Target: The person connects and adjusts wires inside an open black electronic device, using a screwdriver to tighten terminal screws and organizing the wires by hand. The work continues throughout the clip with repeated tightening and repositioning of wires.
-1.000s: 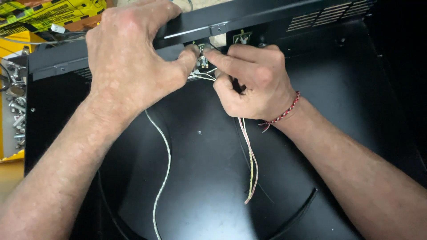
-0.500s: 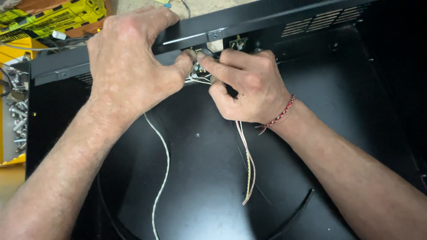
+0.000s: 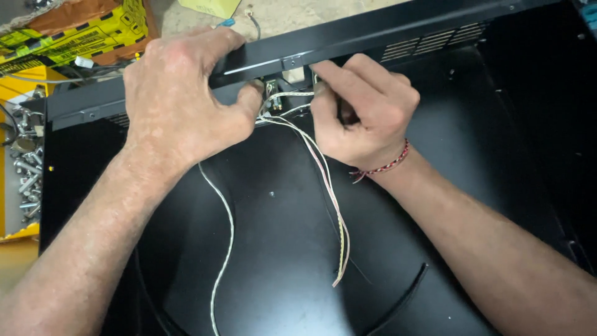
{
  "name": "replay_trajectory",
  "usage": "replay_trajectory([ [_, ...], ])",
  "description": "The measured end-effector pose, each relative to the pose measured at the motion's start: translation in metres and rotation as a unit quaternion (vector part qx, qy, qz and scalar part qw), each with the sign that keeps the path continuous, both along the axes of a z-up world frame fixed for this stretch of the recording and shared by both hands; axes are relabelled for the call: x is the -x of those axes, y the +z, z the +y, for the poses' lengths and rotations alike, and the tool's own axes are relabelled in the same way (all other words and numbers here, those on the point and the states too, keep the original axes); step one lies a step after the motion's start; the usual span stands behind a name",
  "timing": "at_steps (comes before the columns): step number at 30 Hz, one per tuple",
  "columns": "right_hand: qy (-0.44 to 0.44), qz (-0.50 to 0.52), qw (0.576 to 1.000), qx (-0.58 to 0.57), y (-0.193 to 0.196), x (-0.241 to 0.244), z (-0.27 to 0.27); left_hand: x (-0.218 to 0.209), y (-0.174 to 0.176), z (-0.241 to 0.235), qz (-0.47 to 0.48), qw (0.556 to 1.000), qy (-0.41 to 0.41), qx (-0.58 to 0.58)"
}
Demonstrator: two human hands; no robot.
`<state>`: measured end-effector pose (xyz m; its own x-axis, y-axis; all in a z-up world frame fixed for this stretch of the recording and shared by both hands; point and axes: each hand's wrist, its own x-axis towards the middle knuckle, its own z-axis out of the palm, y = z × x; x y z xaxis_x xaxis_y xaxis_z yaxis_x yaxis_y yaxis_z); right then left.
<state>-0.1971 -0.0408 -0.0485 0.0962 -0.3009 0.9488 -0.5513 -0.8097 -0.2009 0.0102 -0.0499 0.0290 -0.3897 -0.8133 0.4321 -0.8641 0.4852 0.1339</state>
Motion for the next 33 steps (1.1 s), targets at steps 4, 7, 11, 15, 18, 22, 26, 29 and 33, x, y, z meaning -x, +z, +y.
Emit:
replay_trajectory([
  [4, -0.022, -0.014, 1.000, 0.007, -0.001, -0.001, 0.000, 0.002, -0.004, -0.001, -0.018, 0.999, 0.030, 0.019],
  [7, -0.019, -0.012, 1.000, 0.008, -0.002, -0.002, -0.002, 0.002, -0.005, -0.001, -0.031, 0.998, 0.042, 0.031],
  [11, -0.019, -0.005, 1.000, 0.010, -0.004, -0.003, -0.003, 0.002, -0.009, 0.000, -0.048, 0.997, 0.034, 0.052],
  [15, -0.024, -0.017, 0.999, 0.013, -0.005, -0.004, -0.004, 0.000, -0.015, -0.003, -0.062, 0.995, 0.022, 0.074],
  [18, -0.020, -0.009, 1.000, 0.009, -0.005, -0.003, -0.003, 0.000, -0.015, -0.003, -0.067, 0.994, 0.003, 0.088],
  [22, -0.013, -0.008, 1.000, 0.005, -0.004, -0.003, -0.003, 0.002, -0.009, -0.003, -0.045, 0.997, -0.011, 0.057],
  [26, -0.010, -0.010, 1.000, 0.007, -0.001, -0.003, -0.002, -0.006, -0.001, -0.006, -0.004, 0.999, -0.047, 0.017],
  [29, -0.007, -0.013, 1.000, 0.000, -0.004, -0.004, -0.003, -0.011, 0.005, -0.005, -0.001, 0.997, -0.072, -0.026],
  [33, 0.004, 0.005, 1.000, 0.003, -0.003, -0.004, -0.003, -0.012, 0.004, -0.005, -0.029, 0.997, -0.061, -0.029],
])
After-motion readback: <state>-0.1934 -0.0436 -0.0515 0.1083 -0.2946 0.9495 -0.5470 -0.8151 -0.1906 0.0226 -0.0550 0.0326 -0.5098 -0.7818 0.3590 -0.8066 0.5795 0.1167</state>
